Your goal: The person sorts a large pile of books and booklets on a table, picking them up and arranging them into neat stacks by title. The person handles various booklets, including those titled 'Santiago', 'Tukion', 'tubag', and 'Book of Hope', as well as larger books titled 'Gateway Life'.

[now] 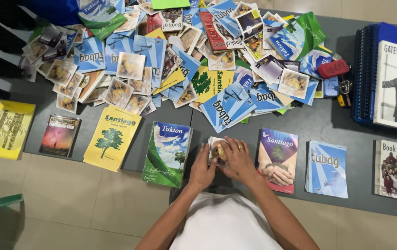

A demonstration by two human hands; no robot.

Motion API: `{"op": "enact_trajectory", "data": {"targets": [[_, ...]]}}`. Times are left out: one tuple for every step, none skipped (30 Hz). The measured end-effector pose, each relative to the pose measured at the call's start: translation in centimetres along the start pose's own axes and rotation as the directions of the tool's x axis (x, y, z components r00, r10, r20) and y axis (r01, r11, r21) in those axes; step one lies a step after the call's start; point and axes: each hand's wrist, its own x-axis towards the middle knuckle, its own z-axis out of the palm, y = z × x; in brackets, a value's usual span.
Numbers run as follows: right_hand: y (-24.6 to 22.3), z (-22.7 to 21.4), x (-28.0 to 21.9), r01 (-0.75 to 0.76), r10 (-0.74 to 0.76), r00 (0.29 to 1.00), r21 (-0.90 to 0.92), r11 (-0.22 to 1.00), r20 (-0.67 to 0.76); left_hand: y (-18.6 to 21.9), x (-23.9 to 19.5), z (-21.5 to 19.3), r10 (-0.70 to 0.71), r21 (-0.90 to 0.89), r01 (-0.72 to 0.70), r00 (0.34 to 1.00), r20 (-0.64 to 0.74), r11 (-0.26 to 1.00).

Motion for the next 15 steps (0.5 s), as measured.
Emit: {"op": "enact_trajectory", "data": {"targets": [[0.0,0.0,0.1,0.001,-0.001,1.000,0.000,1.000,-0.001,0.1,0.1,0.1,0.001,0.001,-0.001,1.000,-0.001,1.000],[0.1,0.1,0.1,-0.002,0.002,1.000,0.007,1.000,0.008,0.1,0.2,0.2,-0.027,-0.023,0.028,0.999,0.035,0.999],[0.1,0.1,0.1,-0.008,0.008,1.000,0.013,1.000,0.020,0.2,0.1,0.3,-0.055,-0.047,0.059,0.996,0.074,0.997],[-0.1,-0.1,0.1,-0.010,0.009,1.000,0.014,1.000,0.021,0.0,0.1,0.3,-0.056,-0.048,0.059,0.996,0.076,0.997],[-0.3,-0.4,0.2,-0.011,0.011,1.000,0.015,1.000,0.023,-0.1,0.1,0.4,-0.047,-0.054,0.051,0.996,0.081,0.997],[-0.5,-0.6,0.2,-0.013,0.012,1.000,0.017,1.000,0.025,-0.2,0.1,0.4,-0.038,-0.061,0.043,0.996,0.086,0.997],[-0.8,-1.0,0.4,-0.012,0.012,1.000,0.015,1.000,0.027,1.0,0.1,-0.4,-0.039,-0.063,0.045,0.996,0.086,0.997],[-1.2,-1.4,0.6,-0.020,0.020,0.999,0.004,1.000,0.051,2.1,0.2,-1.2,-0.012,-0.019,0.013,0.998,0.063,1.000],[-1.5,-1.9,1.1,-0.023,0.023,0.997,-0.008,1.000,0.072,3.1,0.4,-2.1,0.018,0.028,-0.018,0.999,0.035,0.999],[-1.6,-1.7,1.3,-0.016,0.017,0.997,-0.010,1.000,0.073,3.9,0.6,-2.9,0.016,0.026,-0.017,0.999,0.028,1.000],[-1.8,-1.5,1.5,0.001,-0.001,0.998,-0.003,1.000,0.067,4.7,0.7,-3.6,0.053,0.024,-0.054,0.998,0.033,0.998],[-2.1,-1.3,1.7,0.018,-0.018,0.998,0.004,1.000,0.060,5.5,0.8,-4.5,0.090,0.023,-0.091,0.995,0.038,0.996],[-2.5,-1.1,2.2,0.028,-0.028,0.998,0.002,1.000,0.064,5.3,1.0,-4.8,0.085,0.022,-0.086,0.996,0.028,0.996],[-3.0,-1.0,2.8,0.069,-0.069,0.998,0.024,0.997,0.009,5.2,1.1,-5.1,0.117,0.042,-0.117,0.993,0.013,0.992],[-3.5,-0.8,3.6,0.113,-0.111,0.993,0.043,0.993,-0.048,5.0,1.3,-5.5,0.149,0.063,-0.148,0.989,-0.005,0.987]]}}
